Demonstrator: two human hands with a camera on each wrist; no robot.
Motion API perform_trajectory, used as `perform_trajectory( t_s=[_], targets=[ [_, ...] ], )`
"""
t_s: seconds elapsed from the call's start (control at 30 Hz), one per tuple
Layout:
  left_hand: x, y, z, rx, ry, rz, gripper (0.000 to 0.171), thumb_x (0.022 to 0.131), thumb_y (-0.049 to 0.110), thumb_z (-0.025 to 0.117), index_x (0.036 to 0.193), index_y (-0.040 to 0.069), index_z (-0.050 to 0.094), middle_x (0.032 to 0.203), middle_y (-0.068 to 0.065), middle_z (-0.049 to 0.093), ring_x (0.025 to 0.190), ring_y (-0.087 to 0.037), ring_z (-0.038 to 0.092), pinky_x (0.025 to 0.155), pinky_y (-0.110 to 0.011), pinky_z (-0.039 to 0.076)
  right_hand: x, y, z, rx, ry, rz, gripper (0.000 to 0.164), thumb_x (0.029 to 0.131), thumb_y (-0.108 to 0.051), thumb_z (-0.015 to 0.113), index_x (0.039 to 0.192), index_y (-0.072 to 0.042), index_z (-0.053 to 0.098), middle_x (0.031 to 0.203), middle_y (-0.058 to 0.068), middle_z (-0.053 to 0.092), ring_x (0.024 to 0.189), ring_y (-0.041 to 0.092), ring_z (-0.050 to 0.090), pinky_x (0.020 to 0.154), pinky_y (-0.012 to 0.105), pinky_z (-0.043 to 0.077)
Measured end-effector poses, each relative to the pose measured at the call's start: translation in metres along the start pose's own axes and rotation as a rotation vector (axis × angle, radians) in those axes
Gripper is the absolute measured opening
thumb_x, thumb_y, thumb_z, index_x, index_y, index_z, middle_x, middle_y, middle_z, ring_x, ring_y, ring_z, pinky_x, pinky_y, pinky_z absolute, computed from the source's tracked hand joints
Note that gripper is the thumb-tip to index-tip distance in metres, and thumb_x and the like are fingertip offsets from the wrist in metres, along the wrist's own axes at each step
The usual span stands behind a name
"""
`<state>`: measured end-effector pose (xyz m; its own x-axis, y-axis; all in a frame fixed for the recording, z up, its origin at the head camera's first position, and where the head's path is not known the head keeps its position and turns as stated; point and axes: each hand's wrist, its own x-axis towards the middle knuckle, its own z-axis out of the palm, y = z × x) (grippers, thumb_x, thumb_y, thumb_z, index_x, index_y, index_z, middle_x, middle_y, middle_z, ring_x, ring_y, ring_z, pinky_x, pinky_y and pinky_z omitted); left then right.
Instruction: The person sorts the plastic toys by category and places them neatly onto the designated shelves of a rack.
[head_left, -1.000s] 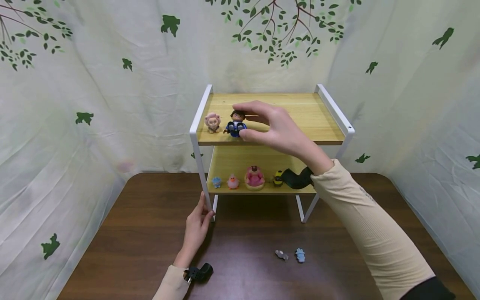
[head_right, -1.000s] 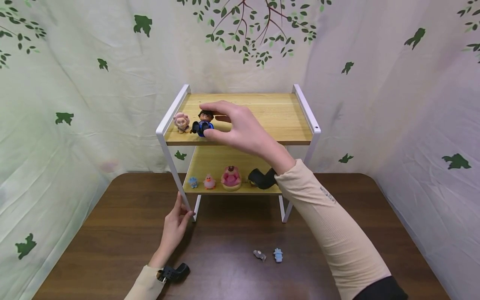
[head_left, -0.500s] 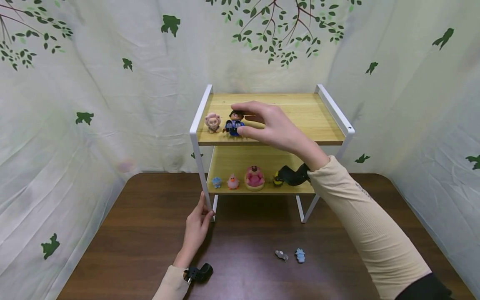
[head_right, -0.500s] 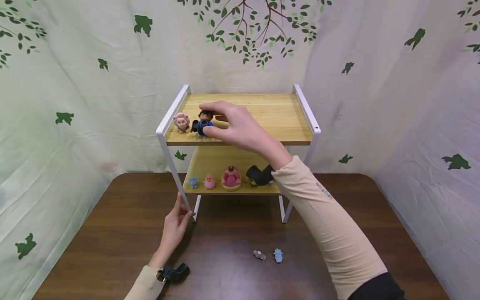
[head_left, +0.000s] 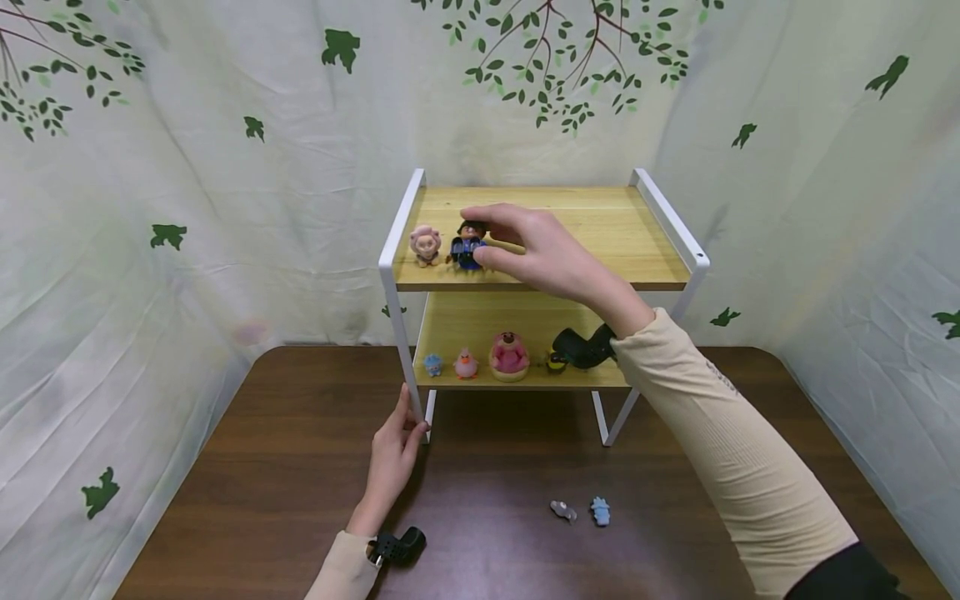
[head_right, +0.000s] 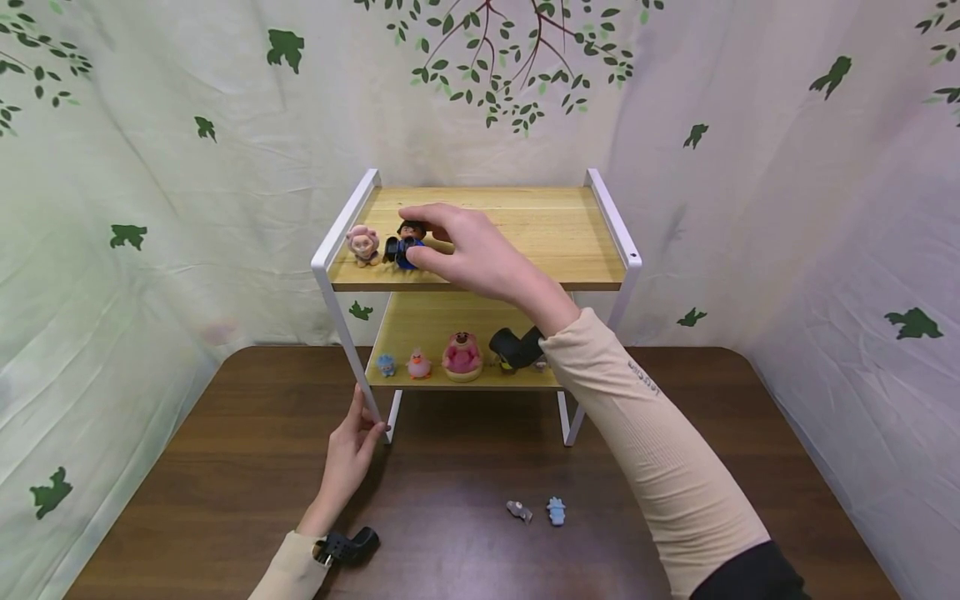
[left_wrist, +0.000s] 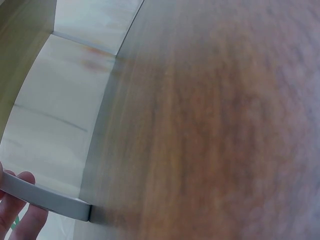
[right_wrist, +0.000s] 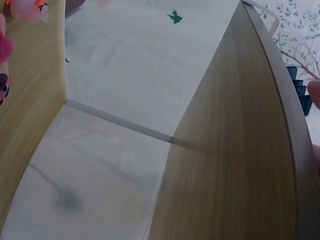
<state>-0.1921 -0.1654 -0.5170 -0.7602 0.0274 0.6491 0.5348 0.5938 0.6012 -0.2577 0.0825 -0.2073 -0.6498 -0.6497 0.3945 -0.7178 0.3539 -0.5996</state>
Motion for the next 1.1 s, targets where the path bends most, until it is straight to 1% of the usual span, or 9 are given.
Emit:
perform_trajectory(
  t_s=[0.13, 0.2, 0.4, 0.53, 0.63, 0.87, 0.93, 1.0, 1.1],
  targets=[
    [0.0, 0.0, 0.0, -0.002, -0.001, -0.007, 0.087, 0.08, -0.013, 0.068, 0.151, 0.01, 0.022, 0.078, -0.008, 0.057, 0.069, -0.018, 0.062, 0.061, -0.035, 0.057, 0.001, 0.001, 0.001, 0.012, -0.001, 0.011, 0.047, 0.097, -0.015, 0.056, 0.14, 0.0, 0.045, 0.142, 0.012, 0.046, 0.128, 0.02, 0.045, 0.104, 0.023, 0.035],
    [0.0, 0.0, 0.0, -0.001, 0.0, -0.007, 0.087, 0.08, -0.013, 0.068, 0.151, 0.009, 0.023, 0.078, -0.008, 0.057, 0.069, -0.018, 0.061, 0.061, -0.035, 0.057, 0.001, 0.001, 0.001, 0.018, -0.002, 0.017, 0.046, 0.097, -0.013, 0.055, 0.139, 0.001, 0.046, 0.141, 0.012, 0.046, 0.127, 0.02, 0.046, 0.103, 0.023, 0.036],
    [-0.001, 0.0, 0.001, 0.0, 0.006, 0.006, 0.095, 0.08, -0.014, 0.068, 0.154, 0.019, 0.019, 0.078, -0.008, 0.057, 0.069, -0.018, 0.061, 0.06, -0.036, 0.057, 0.002, 0.001, 0.002, 0.017, -0.001, 0.026, 0.045, 0.096, -0.01, 0.054, 0.139, 0.002, 0.046, 0.141, 0.013, 0.046, 0.127, 0.021, 0.046, 0.103, 0.024, 0.037],
    [0.0, 0.0, 0.001, -0.002, 0.006, 0.009, 0.086, 0.08, -0.014, 0.068, 0.15, 0.008, 0.023, 0.078, -0.009, 0.057, 0.068, -0.018, 0.061, 0.06, -0.036, 0.057, 0.001, 0.001, 0.001, 0.023, 0.008, 0.026, 0.045, 0.096, -0.009, 0.055, 0.138, 0.003, 0.046, 0.141, 0.015, 0.046, 0.128, 0.023, 0.045, 0.104, 0.025, 0.036],
    [0.0, 0.0, 0.001, -0.007, 0.005, 0.011, 0.081, 0.08, -0.015, 0.068, 0.147, 0.003, 0.026, 0.078, -0.008, 0.057, 0.068, -0.019, 0.061, 0.06, -0.036, 0.057, 0.0, 0.001, 0.001, 0.016, 0.012, 0.025, 0.045, 0.096, -0.01, 0.055, 0.138, 0.003, 0.046, 0.142, 0.014, 0.046, 0.129, 0.023, 0.044, 0.105, 0.024, 0.035],
    [0.0, -0.001, 0.001, -0.004, 0.006, 0.02, 0.093, 0.08, -0.014, 0.068, 0.153, 0.017, 0.019, 0.078, -0.009, 0.057, 0.069, -0.019, 0.061, 0.06, -0.036, 0.057, -0.002, 0.0, 0.0, 0.001, 0.032, 0.023, 0.046, 0.097, -0.013, 0.055, 0.139, 0.001, 0.045, 0.143, 0.012, 0.045, 0.13, 0.019, 0.042, 0.105, 0.022, 0.032],
    [0.0, -0.002, 0.001, 0.0, 0.007, 0.025, 0.092, 0.08, -0.014, 0.068, 0.153, 0.015, 0.019, 0.078, -0.009, 0.057, 0.068, -0.019, 0.061, 0.06, -0.036, 0.057, -0.004, -0.001, -0.001, 0.009, 0.05, 0.02, 0.046, 0.097, -0.013, 0.055, 0.139, 0.001, 0.046, 0.142, 0.011, 0.046, 0.13, 0.018, 0.042, 0.105, 0.022, 0.032],
    [0.0, -0.002, 0.002, 0.003, 0.008, 0.027, 0.089, 0.08, -0.014, 0.068, 0.151, 0.011, 0.021, 0.078, -0.009, 0.057, 0.068, -0.018, 0.061, 0.06, -0.036, 0.057, -0.007, -0.001, -0.002, 0.022, 0.071, 0.013, 0.045, 0.096, -0.012, 0.056, 0.138, 0.001, 0.047, 0.141, 0.011, 0.047, 0.129, 0.017, 0.043, 0.105, 0.022, 0.033],
    [0.0, -0.002, 0.001, 0.004, 0.009, 0.027, 0.087, 0.08, -0.014, 0.068, 0.15, 0.008, 0.022, 0.078, -0.009, 0.058, 0.068, -0.018, 0.06, 0.06, -0.037, 0.057, -0.012, -0.002, -0.003, 0.052, 0.111, 0.002, 0.043, 0.096, -0.01, 0.058, 0.136, 0.003, 0.049, 0.139, 0.012, 0.049, 0.127, 0.019, 0.046, 0.104, 0.023, 0.035]
  ],
)
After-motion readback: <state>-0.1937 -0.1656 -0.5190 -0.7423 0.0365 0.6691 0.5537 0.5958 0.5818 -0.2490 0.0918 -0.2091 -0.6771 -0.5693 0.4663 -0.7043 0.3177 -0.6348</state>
